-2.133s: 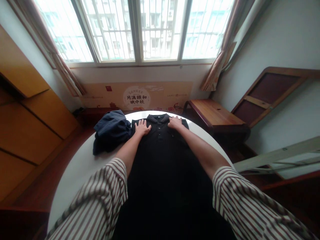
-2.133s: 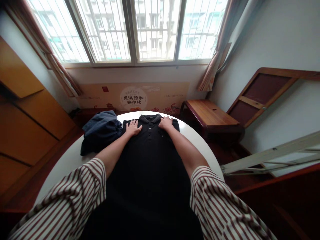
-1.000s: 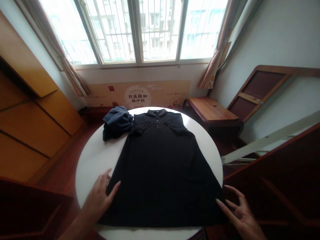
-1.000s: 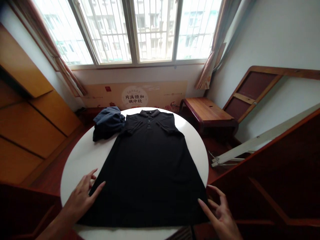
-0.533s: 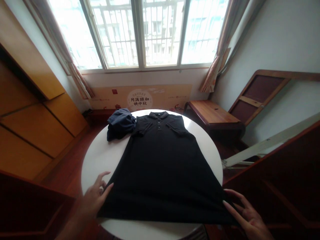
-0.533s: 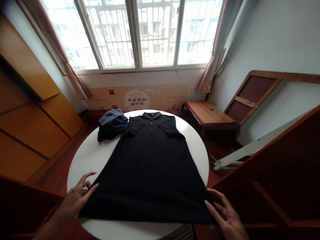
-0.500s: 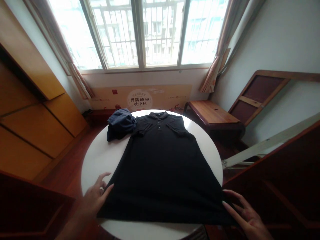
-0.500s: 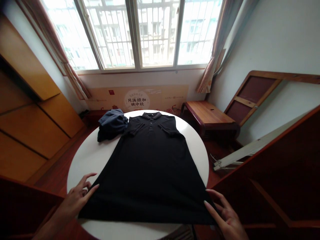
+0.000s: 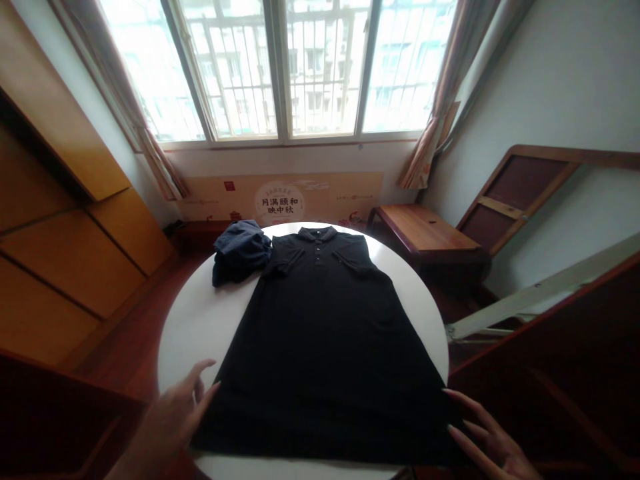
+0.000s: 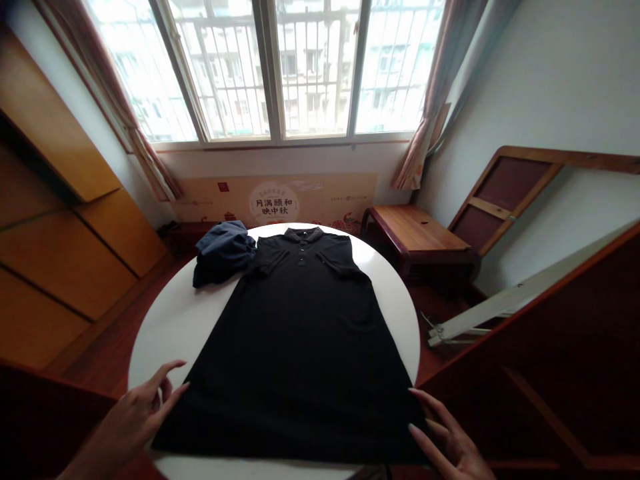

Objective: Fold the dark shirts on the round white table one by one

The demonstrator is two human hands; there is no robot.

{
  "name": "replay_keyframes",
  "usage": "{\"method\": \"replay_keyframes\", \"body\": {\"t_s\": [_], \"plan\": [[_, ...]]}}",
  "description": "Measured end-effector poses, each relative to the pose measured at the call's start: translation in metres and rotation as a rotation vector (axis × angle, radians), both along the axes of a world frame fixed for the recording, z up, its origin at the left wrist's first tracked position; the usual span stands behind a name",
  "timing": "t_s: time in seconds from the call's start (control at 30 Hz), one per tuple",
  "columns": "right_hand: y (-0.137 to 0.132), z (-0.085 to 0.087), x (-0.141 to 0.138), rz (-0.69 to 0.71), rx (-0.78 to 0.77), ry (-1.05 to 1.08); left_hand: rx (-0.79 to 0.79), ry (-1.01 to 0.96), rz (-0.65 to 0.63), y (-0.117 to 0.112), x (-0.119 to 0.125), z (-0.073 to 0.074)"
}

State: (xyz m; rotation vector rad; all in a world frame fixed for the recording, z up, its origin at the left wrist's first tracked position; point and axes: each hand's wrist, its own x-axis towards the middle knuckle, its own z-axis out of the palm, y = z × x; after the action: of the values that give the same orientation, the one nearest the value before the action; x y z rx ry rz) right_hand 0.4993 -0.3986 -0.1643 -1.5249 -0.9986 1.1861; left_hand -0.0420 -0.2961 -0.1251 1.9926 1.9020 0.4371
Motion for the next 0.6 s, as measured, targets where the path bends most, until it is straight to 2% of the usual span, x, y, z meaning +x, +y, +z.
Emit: {"method": "replay_keyframes", "body": {"t_s": [0.1,0.2,0.3,0.37,0.47,0.53,0.6], "plan": [[0.002,-0.005,0.000,-0.019,0.049,-0.106,0.048,0.016,0.007,0.001,-0.002,-0.004],[0.004,-0.008,-0.001,0.005,0.059,-0.124,0.078,0.006,0.028,0.006,-0.004,-0.006],[0.008,-0.004,-0.001,-0.018,0.041,-0.159,0.100,-0.051,0.068,0.017,-0.006,-0.005],[0.015,0.008,-0.001,-0.098,0.036,-0.276,0.087,-0.120,0.088,0.027,-0.007,-0.002],[0.043,0.038,-0.009,-0.194,0.081,-0.482,0.015,-0.210,0.107,0.043,-0.004,0.005],[0.075,0.062,-0.024,-0.147,0.164,-0.568,-0.073,-0.249,0.087,0.049,0.003,0.011],[0.120,0.085,-0.048,-0.013,0.305,-0.639,-0.179,-0.261,0.025,0.049,0.012,0.015]]}}
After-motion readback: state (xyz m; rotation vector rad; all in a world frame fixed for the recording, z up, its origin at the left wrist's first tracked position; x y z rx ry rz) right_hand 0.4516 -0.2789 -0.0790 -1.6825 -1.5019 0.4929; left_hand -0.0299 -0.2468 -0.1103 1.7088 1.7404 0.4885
